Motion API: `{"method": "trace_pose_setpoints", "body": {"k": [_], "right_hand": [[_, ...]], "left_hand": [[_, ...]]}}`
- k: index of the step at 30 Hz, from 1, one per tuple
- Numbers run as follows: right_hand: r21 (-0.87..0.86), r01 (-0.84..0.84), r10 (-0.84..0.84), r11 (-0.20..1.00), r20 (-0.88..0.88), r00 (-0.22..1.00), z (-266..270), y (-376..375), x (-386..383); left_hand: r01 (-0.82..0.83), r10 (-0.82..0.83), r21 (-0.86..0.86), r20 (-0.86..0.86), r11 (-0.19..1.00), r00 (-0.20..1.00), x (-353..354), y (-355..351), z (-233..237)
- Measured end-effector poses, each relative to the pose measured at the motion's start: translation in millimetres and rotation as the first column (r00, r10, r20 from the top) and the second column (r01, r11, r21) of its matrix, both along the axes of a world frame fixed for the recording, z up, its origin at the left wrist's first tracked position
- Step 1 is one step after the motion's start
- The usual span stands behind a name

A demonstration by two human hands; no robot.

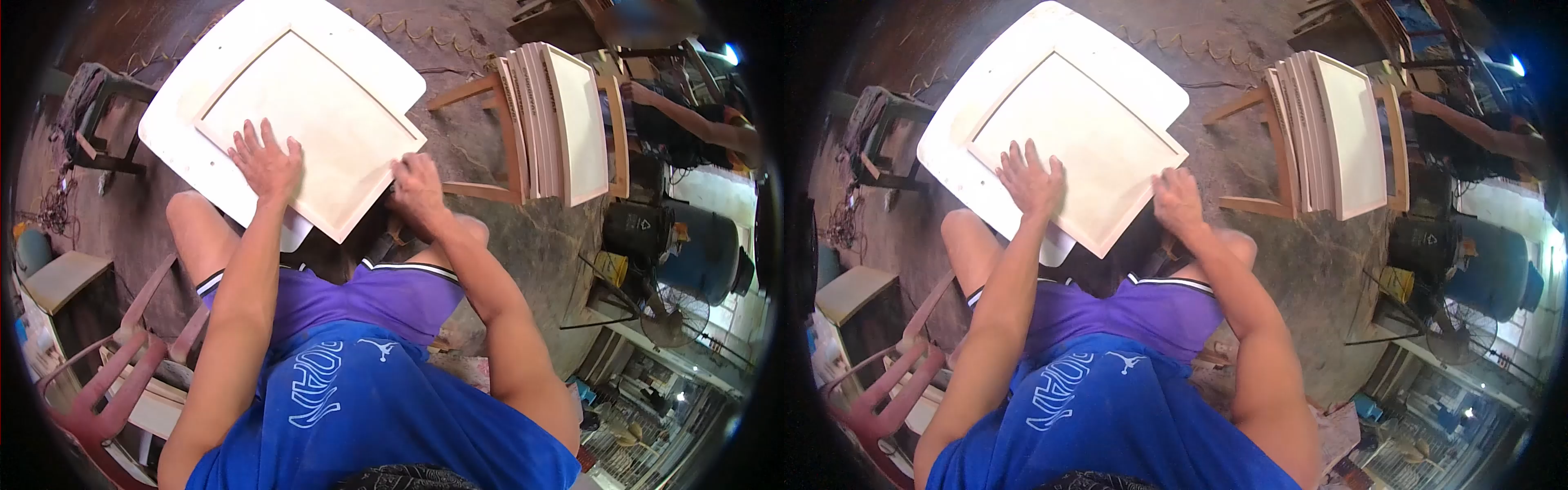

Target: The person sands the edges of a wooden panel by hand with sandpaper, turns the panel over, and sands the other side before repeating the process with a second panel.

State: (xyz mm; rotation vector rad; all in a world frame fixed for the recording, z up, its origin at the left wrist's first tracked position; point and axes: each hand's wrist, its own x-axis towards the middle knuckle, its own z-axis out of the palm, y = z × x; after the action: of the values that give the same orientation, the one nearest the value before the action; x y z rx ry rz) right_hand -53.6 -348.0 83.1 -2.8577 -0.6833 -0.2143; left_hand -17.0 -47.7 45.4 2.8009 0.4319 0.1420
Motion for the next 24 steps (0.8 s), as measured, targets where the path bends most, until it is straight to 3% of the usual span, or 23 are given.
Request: {"method": "trace_pose_setpoints", "body": {"k": [1,3,4,5,7,8,11,17,23,24], "right_hand": [[-0.004,0.013,-0.013,1.0,0.006,1.0,3.3,-1.7,-6.1],[0.254,-0.006,0.059,0.967,-0.201,0.978,7.1,-5.0,-8.2],[0.335,0.144,-0.073,0.931,-0.214,0.974,10.3,-7.8,-10.2],[0.343,0.152,-0.082,0.927,-0.211,0.974,4.3,-13.4,-7.3],[0.569,0.533,-0.535,0.626,-0.185,0.825,-19.4,-29.8,2.1],[0.554,0.622,-0.613,0.554,-0.234,0.754,-30.9,-41.5,5.3],[0.599,0.587,-0.604,0.545,-0.206,0.77,-61.2,-47.6,20.3],[0.736,0.574,-0.521,0.358,-0.353,0.777,-84.9,-25.5,37.5],[0.763,0.583,-0.481,0.278,-0.415,0.772,-80.3,-17.9,34.4],[0.755,0.573,-0.469,0.319,-0.399,0.788,-81.6,-20.6,37.4]], "left_hand": [[-0.004,0.004,-0.008,-0.015,1.0,1.0,-0.7,1.4,-2.8],[0.001,-0.001,-0.013,-0.016,1.0,1.0,3.0,1.0,-4.3],[-0.003,0.002,-0.012,-0.023,1.0,1.0,2.7,1.1,-4.2],[-0.006,0.005,-0.008,-0.033,1.0,0.999,1.8,1.5,-4.6],[0.014,-0.014,0.015,-0.042,1.0,0.999,0.7,1.7,-6.5],[0.007,-0.007,0.023,-0.032,1.0,0.999,0.2,1.3,-7.8],[0.032,-0.031,0.065,-0.009,0.997,0.999,2.3,0.2,-13.0],[0.019,-0.012,0.121,-0.059,0.993,0.998,3.0,-1.0,-15.2],[0.049,-0.029,0.207,-0.099,0.977,0.995,4.6,-3.7,-15.5],[0.043,-0.019,0.206,-0.117,0.978,0.993,2.4,-5.2,-12.5]]}}
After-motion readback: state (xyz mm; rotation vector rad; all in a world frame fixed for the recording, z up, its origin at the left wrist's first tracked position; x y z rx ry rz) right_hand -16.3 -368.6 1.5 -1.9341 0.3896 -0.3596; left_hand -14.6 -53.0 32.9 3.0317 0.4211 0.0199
